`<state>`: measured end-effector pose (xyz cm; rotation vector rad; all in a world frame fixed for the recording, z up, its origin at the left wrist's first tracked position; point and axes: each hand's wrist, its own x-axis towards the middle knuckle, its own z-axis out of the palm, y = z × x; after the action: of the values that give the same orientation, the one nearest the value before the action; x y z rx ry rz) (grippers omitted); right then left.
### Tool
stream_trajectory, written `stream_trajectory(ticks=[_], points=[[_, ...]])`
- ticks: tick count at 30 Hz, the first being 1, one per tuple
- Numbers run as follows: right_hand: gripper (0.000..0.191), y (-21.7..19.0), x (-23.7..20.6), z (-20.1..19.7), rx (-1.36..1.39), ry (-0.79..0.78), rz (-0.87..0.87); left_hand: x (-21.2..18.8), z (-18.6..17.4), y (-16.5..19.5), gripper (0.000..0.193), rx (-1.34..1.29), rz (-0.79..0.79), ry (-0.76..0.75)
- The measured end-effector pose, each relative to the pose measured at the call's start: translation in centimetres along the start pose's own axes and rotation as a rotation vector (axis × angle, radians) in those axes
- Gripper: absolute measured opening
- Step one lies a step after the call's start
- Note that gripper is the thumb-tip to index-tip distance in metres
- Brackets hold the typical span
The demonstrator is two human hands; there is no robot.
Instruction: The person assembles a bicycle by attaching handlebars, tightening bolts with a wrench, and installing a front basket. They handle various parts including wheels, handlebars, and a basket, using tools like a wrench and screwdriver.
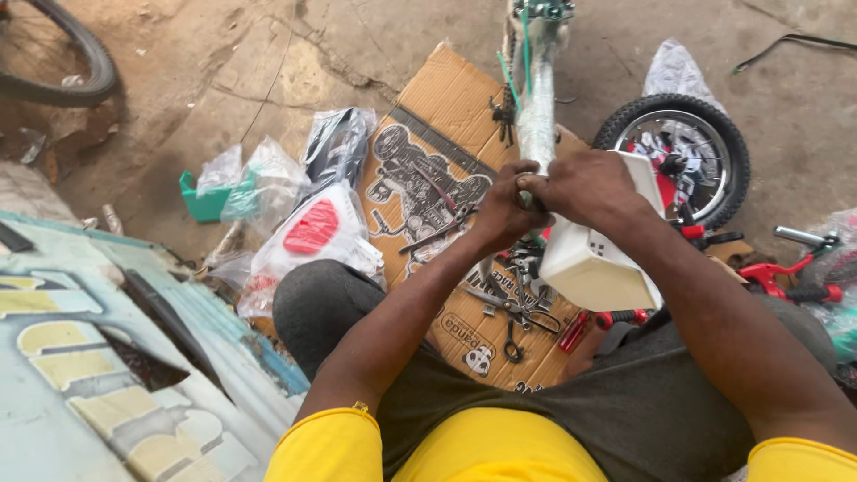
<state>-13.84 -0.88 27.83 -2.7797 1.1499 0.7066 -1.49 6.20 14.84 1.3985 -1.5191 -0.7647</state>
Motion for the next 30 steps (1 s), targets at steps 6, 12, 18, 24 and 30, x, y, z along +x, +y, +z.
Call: stream_trajectory(ticks=[6,12,18,24,30], points=[[0.036,0.6,-0.9,1.6,0.375,0.36,-0.243,-0.3,0.7,-0.3,0.051,-0.03,0.032,0.003],[0.047,0.6,-0.6,1.9,0.471,0.4,-0.303,-0.2,0.9,-0.8,0.051,-0.129,-0.019,0.025],[0.032,-0.6,0.3,0.8,0.326,0.25,-0.15,-0.1,0.5,-0.9,0.062,-0.142,0.029,0.034],[0.035,1.4,-0.8,1.5,0.442,0.33,-0.373,-0.6,0.2,-0.9,0.065,-0.129,0.023,0.021],[0.031,0.7,1.0,2.5,0.226,0.28,-0.128,-0.3,0.2,-0.5,0.058,-0.104,0.0,-0.008]])
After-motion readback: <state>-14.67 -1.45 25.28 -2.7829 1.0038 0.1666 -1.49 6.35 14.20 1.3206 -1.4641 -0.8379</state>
